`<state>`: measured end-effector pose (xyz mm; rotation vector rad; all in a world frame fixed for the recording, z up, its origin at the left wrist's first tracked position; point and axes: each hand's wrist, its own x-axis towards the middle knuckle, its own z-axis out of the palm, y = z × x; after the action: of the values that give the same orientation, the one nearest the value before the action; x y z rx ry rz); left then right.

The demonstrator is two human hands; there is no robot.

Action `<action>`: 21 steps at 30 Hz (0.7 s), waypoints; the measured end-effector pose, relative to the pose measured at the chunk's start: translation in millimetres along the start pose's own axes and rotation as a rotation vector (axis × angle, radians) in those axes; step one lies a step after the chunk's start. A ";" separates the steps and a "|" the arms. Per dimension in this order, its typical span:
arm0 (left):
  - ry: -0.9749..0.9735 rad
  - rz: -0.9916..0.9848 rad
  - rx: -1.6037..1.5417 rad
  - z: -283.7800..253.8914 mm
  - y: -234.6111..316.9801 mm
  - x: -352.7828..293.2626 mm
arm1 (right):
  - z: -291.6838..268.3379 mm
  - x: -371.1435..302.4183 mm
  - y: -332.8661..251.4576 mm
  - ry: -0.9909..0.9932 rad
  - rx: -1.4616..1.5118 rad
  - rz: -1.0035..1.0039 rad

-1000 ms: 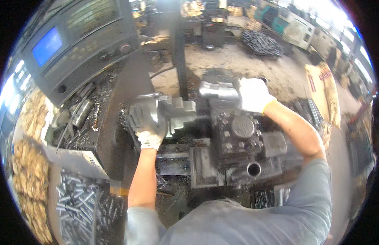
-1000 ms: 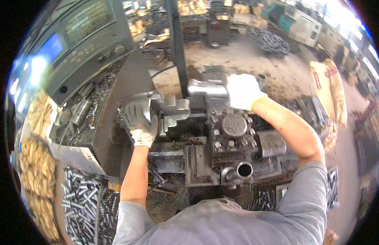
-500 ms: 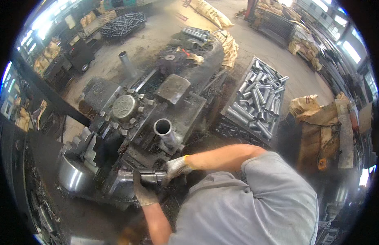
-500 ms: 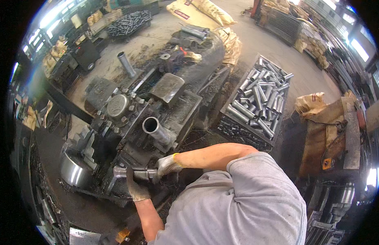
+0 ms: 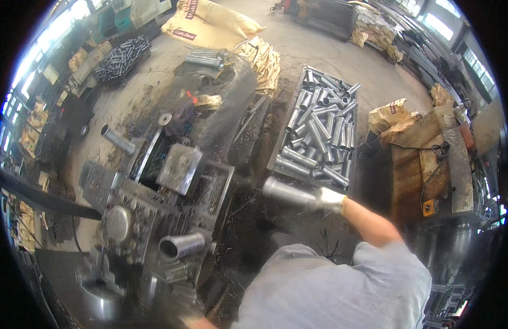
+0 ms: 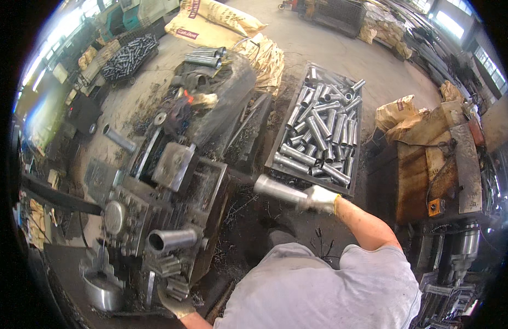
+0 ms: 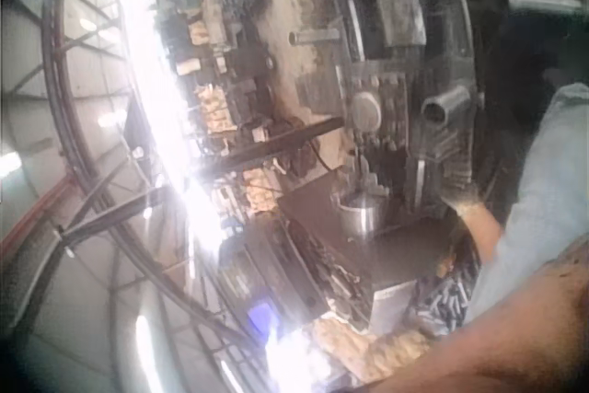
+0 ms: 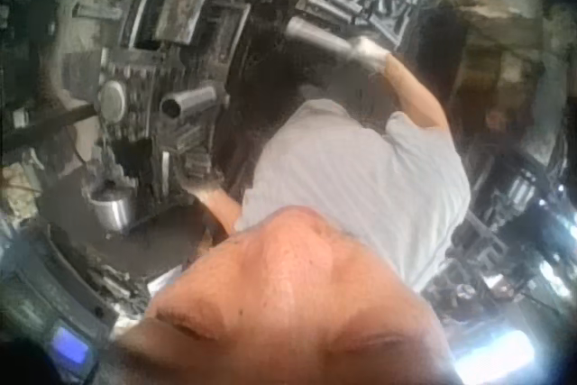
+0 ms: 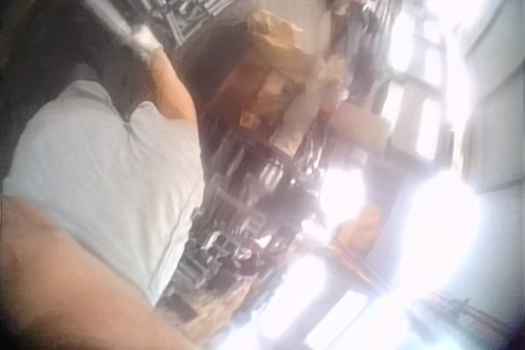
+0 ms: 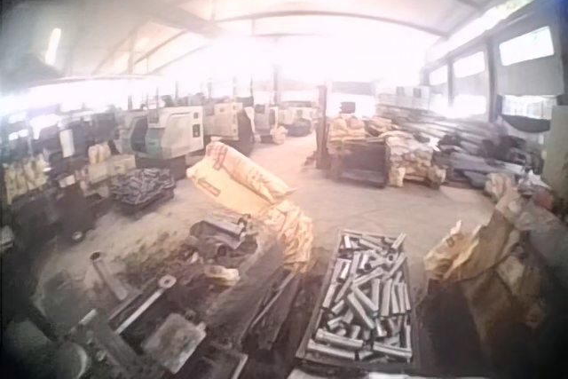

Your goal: The person operates a metal turning machine in a workshop, repeatedly loading cylindrical metal parts into the chuck, securing them, and removing them after processing. The person places the processed parts into a nearby bin.

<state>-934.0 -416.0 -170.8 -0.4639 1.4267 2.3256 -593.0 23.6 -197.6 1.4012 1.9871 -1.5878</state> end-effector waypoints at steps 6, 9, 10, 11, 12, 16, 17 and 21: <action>0.234 -0.297 -0.078 -2.2 2.1 13.5 | -168.2 177.7 40.0 0.725 0.765 -0.100; 0.337 -0.380 -0.122 -18.1 5.3 24.3 | -289.5 250.4 50.7 0.694 1.190 -0.107; 0.364 -0.404 -0.144 -23.3 6.9 26.9 | -327.8 264.1 50.1 0.783 1.175 -0.035; 0.380 -0.418 -0.160 -28.5 8.3 28.6 | -358.5 274.4 45.3 0.803 1.222 -0.081; 0.399 -0.434 -0.181 -33.0 9.5 30.1 | -382.8 279.5 40.7 0.804 1.290 -0.099; 0.442 -0.472 -0.228 -56.2 13.8 33.4 | -377.6 277.2 9.4 0.977 0.027 0.157; 0.448 -0.483 -0.251 -64.5 15.1 34.1 | -349.1 272.6 -1.0 0.923 0.005 0.106; 0.454 -0.521 -0.343 -105.3 24.7 32.3 | -194.5 215.8 -77.5 0.561 0.327 -0.205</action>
<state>-965.2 -516.2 -212.1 -1.3535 0.9039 2.0937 -694.2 305.7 -221.9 2.0061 2.3061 -1.8203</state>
